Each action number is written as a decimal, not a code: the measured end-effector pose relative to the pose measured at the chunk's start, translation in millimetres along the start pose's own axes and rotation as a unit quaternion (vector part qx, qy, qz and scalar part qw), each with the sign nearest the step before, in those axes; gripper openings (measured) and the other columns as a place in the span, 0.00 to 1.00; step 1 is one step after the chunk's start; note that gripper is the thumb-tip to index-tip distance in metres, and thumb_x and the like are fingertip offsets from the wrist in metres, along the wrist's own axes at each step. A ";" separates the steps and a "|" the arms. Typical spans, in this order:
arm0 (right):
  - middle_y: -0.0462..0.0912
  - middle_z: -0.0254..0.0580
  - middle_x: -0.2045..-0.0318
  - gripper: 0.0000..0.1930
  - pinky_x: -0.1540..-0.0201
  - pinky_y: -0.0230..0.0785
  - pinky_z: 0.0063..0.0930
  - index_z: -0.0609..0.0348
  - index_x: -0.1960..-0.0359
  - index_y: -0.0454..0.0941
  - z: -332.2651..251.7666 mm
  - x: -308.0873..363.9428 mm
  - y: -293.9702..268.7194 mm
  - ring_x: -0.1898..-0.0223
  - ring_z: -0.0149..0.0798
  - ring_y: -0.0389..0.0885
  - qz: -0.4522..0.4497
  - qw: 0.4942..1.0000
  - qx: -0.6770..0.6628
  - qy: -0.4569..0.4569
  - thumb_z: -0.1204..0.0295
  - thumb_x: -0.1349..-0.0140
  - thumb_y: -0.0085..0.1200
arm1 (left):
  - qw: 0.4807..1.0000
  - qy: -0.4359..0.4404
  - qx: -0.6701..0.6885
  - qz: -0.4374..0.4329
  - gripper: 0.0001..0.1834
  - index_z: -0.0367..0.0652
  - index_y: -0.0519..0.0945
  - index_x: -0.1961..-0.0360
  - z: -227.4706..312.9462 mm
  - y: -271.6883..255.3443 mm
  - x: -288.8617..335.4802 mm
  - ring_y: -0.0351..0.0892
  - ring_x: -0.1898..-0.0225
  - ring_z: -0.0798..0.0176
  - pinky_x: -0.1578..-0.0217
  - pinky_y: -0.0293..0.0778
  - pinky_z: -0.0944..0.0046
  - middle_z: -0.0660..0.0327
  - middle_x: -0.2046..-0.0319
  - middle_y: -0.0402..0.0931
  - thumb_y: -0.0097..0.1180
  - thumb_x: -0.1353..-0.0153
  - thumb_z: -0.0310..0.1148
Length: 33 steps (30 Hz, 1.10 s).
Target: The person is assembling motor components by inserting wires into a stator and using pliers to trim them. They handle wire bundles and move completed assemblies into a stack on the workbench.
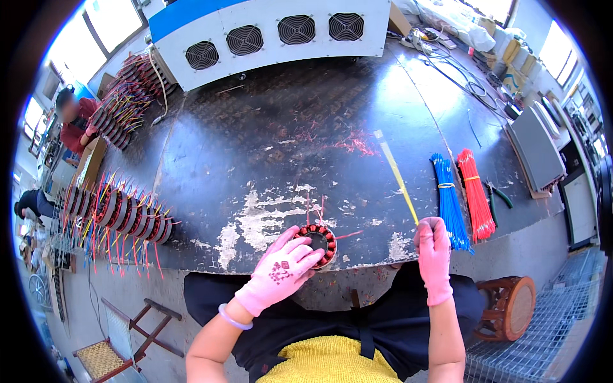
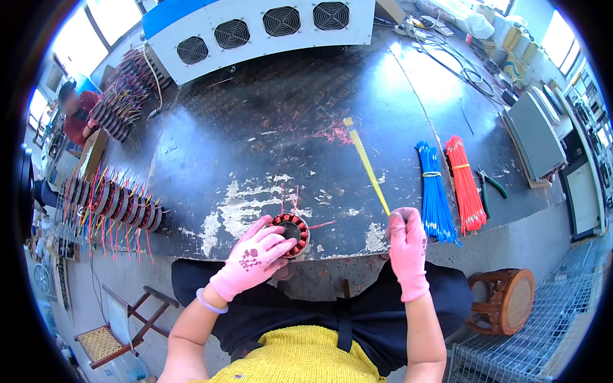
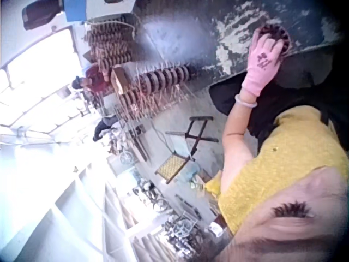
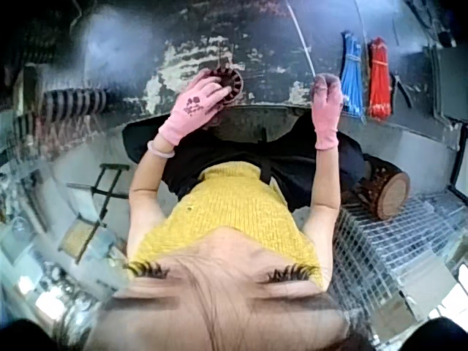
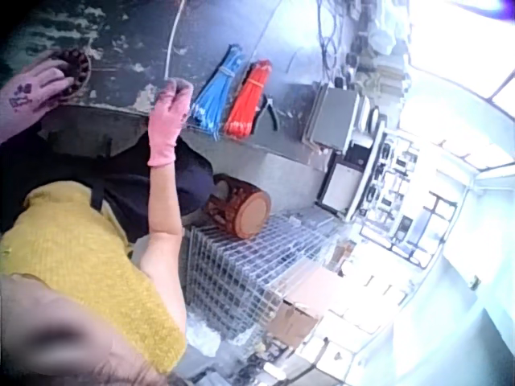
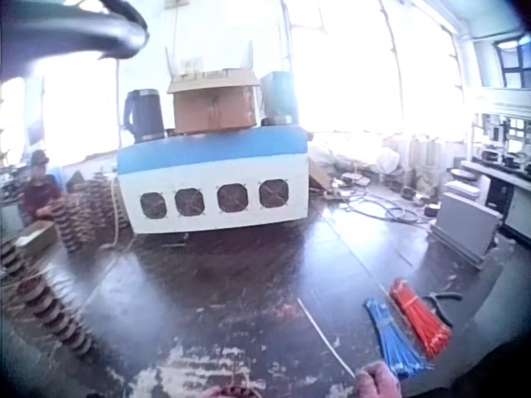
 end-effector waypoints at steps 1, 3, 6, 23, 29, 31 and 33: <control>0.76 0.34 0.71 0.06 0.68 0.67 0.23 0.59 0.57 0.73 -1.8 6.5 5.5 0.71 0.24 0.71 -0.017 0.999 -0.026 -0.014 0.69 0.23 0.49 | 0.999 -0.007 0.007 0.052 0.26 0.48 0.81 0.46 8.1 -12.2 -2.8 0.77 0.39 0.55 0.29 0.64 0.41 0.60 0.51 0.80 0.71 0.48 0.38; 0.77 0.34 0.69 0.04 0.65 0.69 0.24 0.59 0.54 0.74 -20.7 25.3 32.8 0.68 0.26 0.72 -0.069 0.994 0.025 -0.080 0.73 0.25 0.52 | 0.988 -0.018 0.024 0.151 0.26 0.48 0.81 0.46 32.2 -39.9 -17.6 0.77 0.38 0.55 0.30 0.64 0.40 0.60 0.48 0.80 0.72 0.47 0.39; 0.83 0.38 0.64 0.10 0.61 0.75 0.26 0.61 0.50 0.77 -55.9 51.9 68.4 0.64 0.27 0.79 -0.203 0.973 -0.040 -0.107 0.78 0.31 0.58 | 0.983 0.044 -0.065 0.163 0.27 0.48 0.81 0.45 43.8 -48.0 -30.3 0.79 0.40 0.56 0.32 0.69 0.41 0.60 0.48 0.80 0.69 0.49 0.36; 0.86 0.40 0.65 0.09 0.59 0.76 0.29 0.57 0.56 0.81 -22.5 9.8 60.6 0.64 0.35 0.85 -0.117 0.987 0.059 -0.092 0.75 0.36 0.64 | 0.974 -0.130 0.099 0.156 0.14 0.46 0.81 0.54 10.2 -20.5 -24.6 0.82 0.66 0.52 0.67 0.77 0.56 0.60 0.65 0.77 0.65 0.42 0.24; 0.82 0.33 0.67 0.10 0.58 0.72 0.38 0.49 0.58 0.82 -11.4 14.6 90.8 0.61 0.41 0.81 -0.171 0.827 0.425 -0.325 0.64 0.38 0.64 | 0.947 -0.205 0.199 0.149 0.12 0.44 0.81 0.53 -1.2 20.0 -45.7 0.84 0.62 0.51 0.64 0.79 0.57 0.58 0.63 0.78 0.63 0.38 0.27; 0.81 0.33 0.72 0.08 0.62 0.71 0.37 0.48 0.59 0.82 -13.7 31.4 87.1 0.66 0.40 0.81 -0.169 0.838 0.396 -0.336 0.65 0.37 0.63 | 0.950 -0.215 0.171 0.146 0.11 0.41 0.81 0.52 0.6 22.4 -39.2 0.84 0.63 0.47 0.62 0.79 0.55 0.55 0.63 0.78 0.57 0.36 0.24; 0.81 0.33 0.74 0.08 0.63 0.71 0.37 0.50 0.59 0.81 -5.8 54.2 85.5 0.69 0.41 0.81 -0.186 0.847 0.389 -0.310 0.66 0.37 0.63 | 0.952 -0.205 0.173 0.150 0.10 0.41 0.82 0.53 2.1 26.2 -29.6 0.83 0.63 0.47 0.62 0.79 0.55 0.55 0.63 0.78 0.57 0.35 0.25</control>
Point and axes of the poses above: each hand's wrist, its own x-axis away from the middle knuckle, its own y-axis out of the palm, z = x × y, the point moved 3 cm from there along -x, towards the middle knuckle
